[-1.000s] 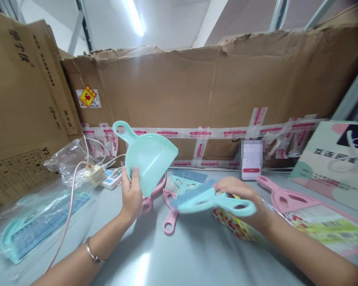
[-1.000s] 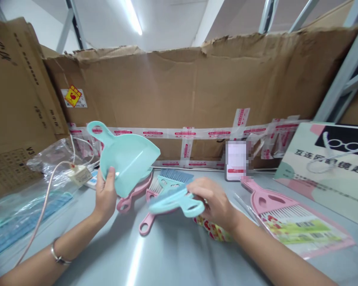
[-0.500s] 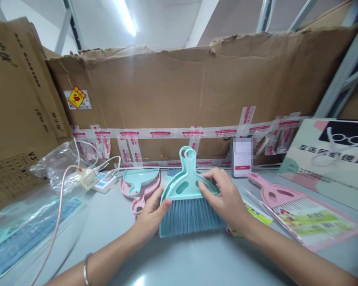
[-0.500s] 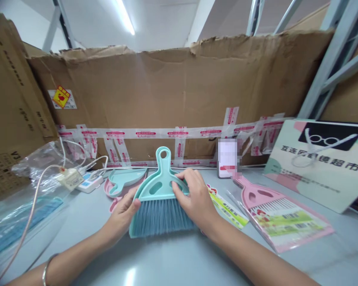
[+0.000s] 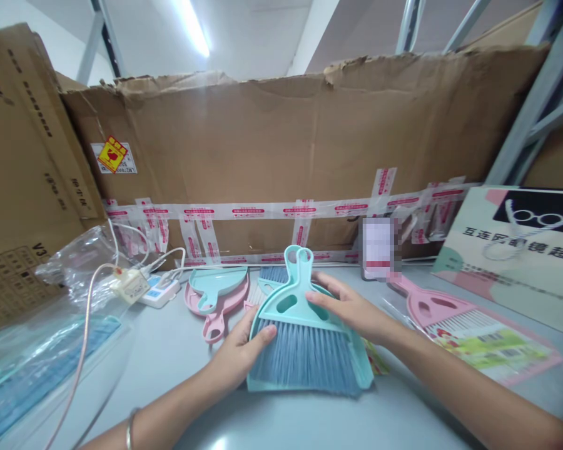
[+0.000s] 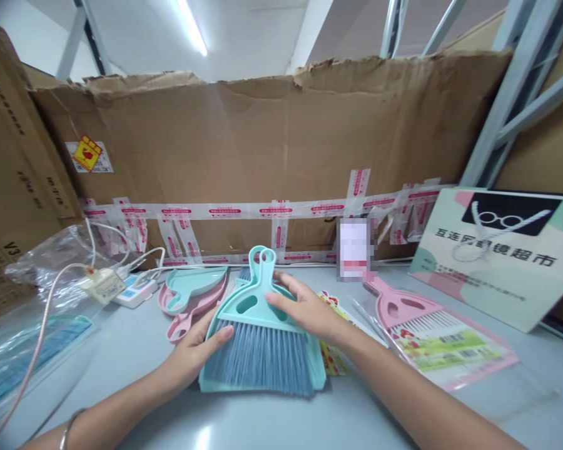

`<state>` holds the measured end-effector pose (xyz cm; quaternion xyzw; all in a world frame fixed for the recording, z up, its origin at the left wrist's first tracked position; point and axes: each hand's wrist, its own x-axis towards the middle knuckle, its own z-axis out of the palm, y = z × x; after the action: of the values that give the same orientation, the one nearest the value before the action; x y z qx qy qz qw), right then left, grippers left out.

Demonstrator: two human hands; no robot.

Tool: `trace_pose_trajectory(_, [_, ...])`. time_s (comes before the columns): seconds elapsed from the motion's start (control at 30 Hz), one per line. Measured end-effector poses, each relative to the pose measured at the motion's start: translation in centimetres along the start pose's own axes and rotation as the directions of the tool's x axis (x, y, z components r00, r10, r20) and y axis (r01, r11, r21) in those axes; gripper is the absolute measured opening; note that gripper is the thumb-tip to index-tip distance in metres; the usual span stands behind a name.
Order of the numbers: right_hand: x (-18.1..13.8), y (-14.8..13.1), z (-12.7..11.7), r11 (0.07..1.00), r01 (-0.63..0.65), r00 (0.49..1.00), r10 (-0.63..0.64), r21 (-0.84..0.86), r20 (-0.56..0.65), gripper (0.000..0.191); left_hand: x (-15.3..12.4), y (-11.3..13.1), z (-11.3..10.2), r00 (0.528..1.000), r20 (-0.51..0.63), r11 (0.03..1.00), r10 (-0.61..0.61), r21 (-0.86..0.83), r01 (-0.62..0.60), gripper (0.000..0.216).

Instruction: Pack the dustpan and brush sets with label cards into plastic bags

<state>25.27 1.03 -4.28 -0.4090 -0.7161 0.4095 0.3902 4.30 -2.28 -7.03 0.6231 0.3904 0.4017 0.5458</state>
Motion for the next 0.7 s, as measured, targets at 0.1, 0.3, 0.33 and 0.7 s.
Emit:
trace_pose_trajectory(0.1, [-0.1,-0.5,0.0,0.996,-0.02,1.0,0.019,-0.092,-0.008,0.031,0.0,0.1,-0.2,0.994,0.104,0.999,-0.032,0.029,0.029,0.053])
trace_pose_trajectory(0.3, [-0.6,-1.3,1.5,0.991,-0.054,0.997,0.048,-0.123,-0.052,0.032,0.1,1.0,0.0,0.993,-0.081,0.971,0.082,0.23,-0.062,0.048])
trace_pose_trajectory(0.33, [-0.7,-1.4,1.7,0.993,-0.065,0.997,0.062,-0.103,-0.037,0.032,0.1,1.1,0.0,0.99,-0.098,0.968,0.1,0.241,-0.073,0.046])
trace_pose_trajectory(0.7, [-1.1,-1.0,3.1,0.999,-0.046,0.998,0.046,0.009,-0.034,0.035,0.3,0.9,0.0,0.964,-0.176,0.943,0.198,0.302,-0.139,0.032])
